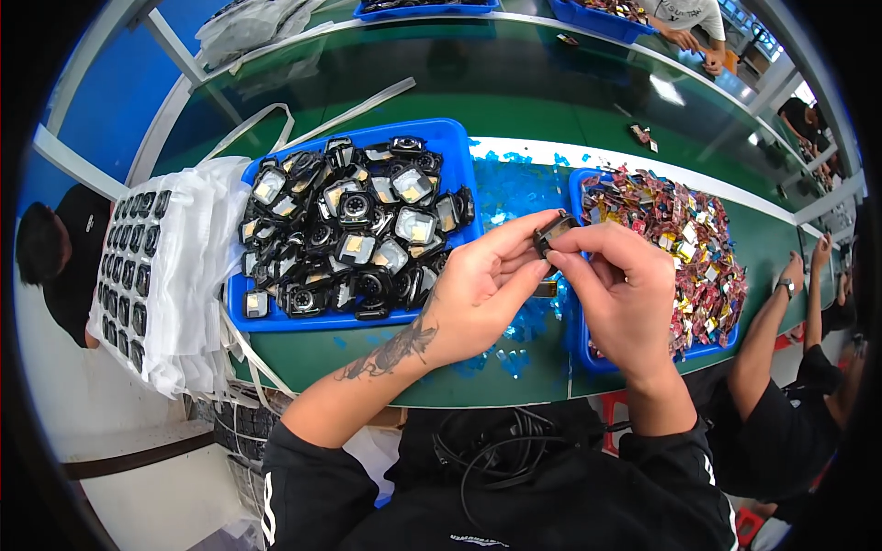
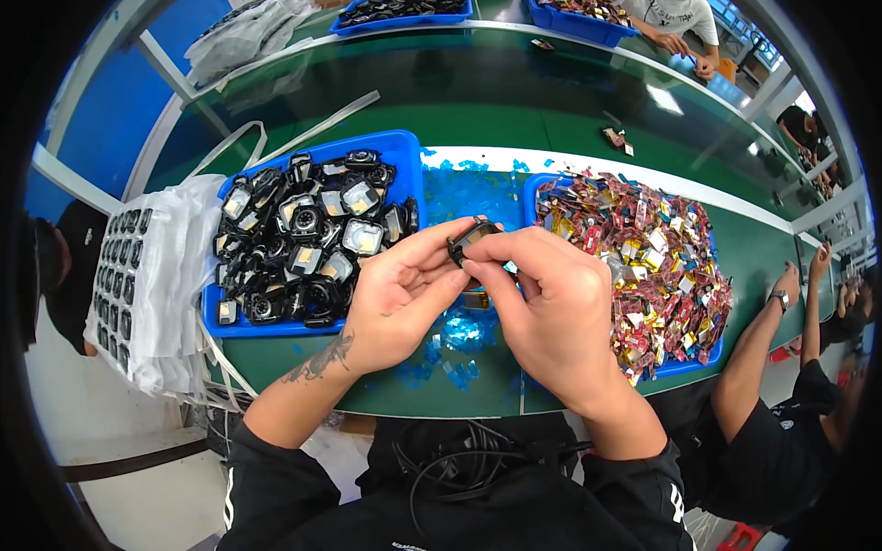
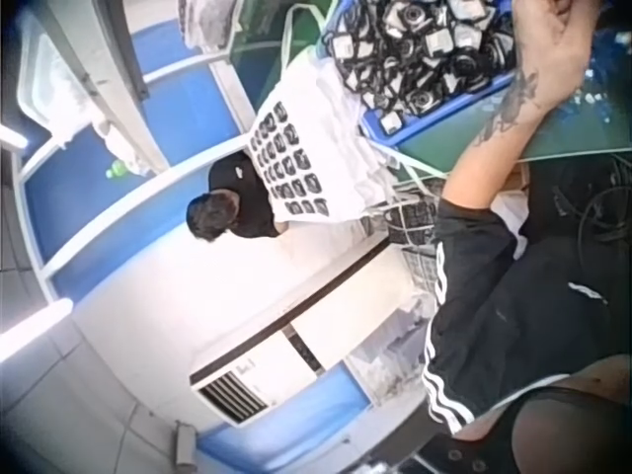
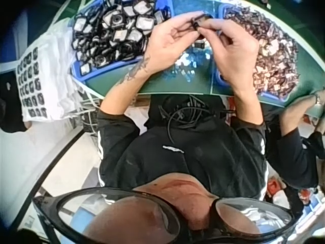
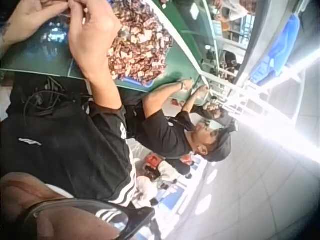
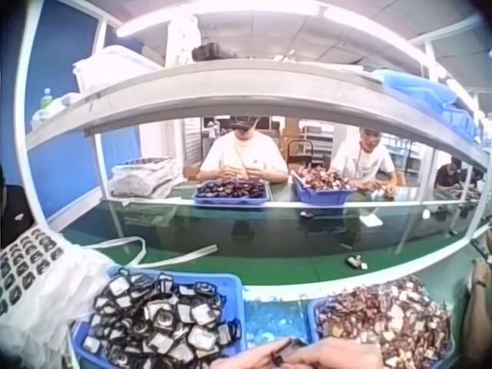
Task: Assembling small electronic components and organizing them into trays on a production line.
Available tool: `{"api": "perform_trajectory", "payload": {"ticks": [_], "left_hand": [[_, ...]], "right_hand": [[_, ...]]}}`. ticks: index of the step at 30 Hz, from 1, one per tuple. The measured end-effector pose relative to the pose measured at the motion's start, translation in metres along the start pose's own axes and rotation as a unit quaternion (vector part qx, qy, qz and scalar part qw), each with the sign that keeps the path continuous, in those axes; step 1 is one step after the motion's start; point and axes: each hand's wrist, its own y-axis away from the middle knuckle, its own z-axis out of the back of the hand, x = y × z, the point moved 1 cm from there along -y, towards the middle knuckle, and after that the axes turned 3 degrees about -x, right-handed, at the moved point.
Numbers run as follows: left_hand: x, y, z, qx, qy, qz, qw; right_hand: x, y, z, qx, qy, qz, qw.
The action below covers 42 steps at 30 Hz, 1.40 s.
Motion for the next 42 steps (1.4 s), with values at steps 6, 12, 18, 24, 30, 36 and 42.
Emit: {"api": "perform_trajectory", "payload": {"ticks": [6,12,18,24,30,36,42], "left_hand": [[-0.002,0.002,-0.001,0.005,-0.05,-0.008,0.999],[-0.002,0.003,-0.002,0.02,-0.066,-0.007,0.998],[-0.003,0.0,0.001,0.039,-0.054,-0.037,0.997],[-0.007,-0.005,0.0,-0.052,0.035,-0.097,0.993],[-0.009,0.001,0.004,0.003,-0.231,-0.127,0.965],[-0.01,0.001,0.001,-0.042,-0.337,-0.224,0.914],[-0.012,0.002,0.0,-0.029,-0.34,-0.198,0.919]], "right_hand": [[0.003,-0.003,0.003,0.02,0.013,-0.006,1.0],[0.001,-0.002,0.003,-0.014,0.043,0.051,0.998],[-0.004,-0.009,0.004,-0.051,-0.009,0.082,0.995],[-0.013,0.014,0.018,0.057,-0.301,-0.198,0.931],[-0.014,0.013,0.013,0.035,-0.322,-0.171,0.931],[-0.022,0.015,0.017,0.069,-0.363,-0.188,0.91],[-0.02,0.013,0.022,0.103,-0.386,-0.225,0.889]]}}
